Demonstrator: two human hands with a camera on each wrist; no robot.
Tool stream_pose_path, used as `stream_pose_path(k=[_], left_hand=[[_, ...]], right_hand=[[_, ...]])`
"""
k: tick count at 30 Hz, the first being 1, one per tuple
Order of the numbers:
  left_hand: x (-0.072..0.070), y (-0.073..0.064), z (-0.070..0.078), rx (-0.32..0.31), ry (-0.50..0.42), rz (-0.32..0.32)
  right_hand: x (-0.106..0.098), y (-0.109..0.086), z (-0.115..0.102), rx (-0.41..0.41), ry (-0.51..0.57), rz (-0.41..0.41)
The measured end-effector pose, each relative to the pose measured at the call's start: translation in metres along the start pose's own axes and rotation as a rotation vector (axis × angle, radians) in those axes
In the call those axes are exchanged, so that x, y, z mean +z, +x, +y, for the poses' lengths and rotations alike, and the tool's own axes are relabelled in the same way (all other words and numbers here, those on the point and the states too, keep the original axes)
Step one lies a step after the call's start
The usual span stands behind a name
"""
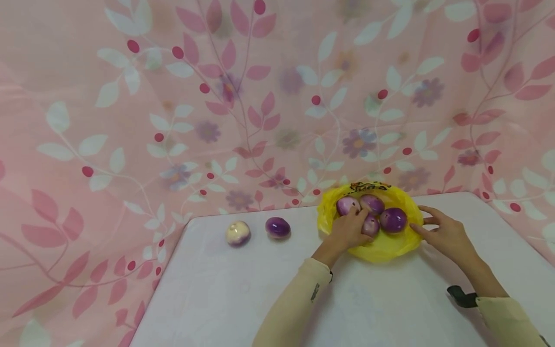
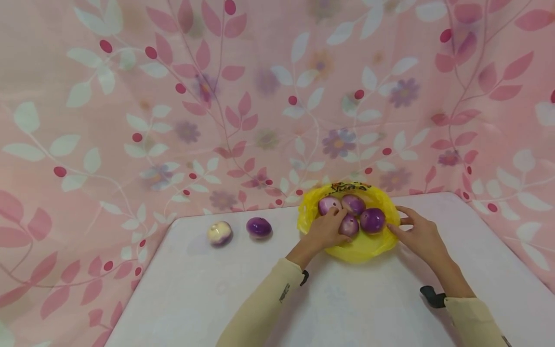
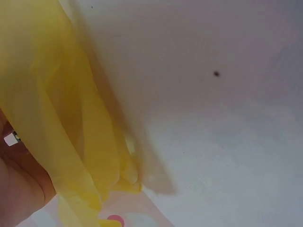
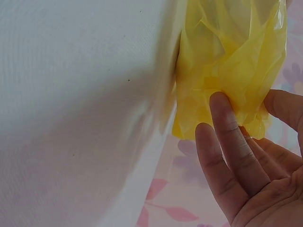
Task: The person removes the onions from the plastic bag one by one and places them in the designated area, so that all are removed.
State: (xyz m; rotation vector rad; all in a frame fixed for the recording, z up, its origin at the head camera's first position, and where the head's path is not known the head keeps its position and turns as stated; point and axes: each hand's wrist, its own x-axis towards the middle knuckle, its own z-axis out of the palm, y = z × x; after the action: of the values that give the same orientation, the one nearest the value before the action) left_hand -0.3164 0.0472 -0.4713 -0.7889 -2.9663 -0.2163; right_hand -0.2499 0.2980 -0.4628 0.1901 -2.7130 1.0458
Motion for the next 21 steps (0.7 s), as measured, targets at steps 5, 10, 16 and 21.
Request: stream_pose_path(k=[5, 10, 16, 21], left_hand=[[-0.001, 0.0, 0.0, -0.002, -0.014, -0.005], [-0.004, -0.001, 0.001, 0.01, -0.023, 0.009], [-0.008, -0.005, -0.001, 0.004, -0.047, 0.017], [-0.013, -0.008, -0.004, -0.033, -0.114, 0.027]], right_hand=[[-0.001, 0.0, -0.002, 0.011, 0.003, -0.011], [-0.001, 0.0, -0.002, 0.014, 0.001, -0.011], [-0.002, -0.002, -0.002, 0.014, 0.006, -0.024], [-0.002, -0.002, -0.001, 0.015, 0.005, -0.028]])
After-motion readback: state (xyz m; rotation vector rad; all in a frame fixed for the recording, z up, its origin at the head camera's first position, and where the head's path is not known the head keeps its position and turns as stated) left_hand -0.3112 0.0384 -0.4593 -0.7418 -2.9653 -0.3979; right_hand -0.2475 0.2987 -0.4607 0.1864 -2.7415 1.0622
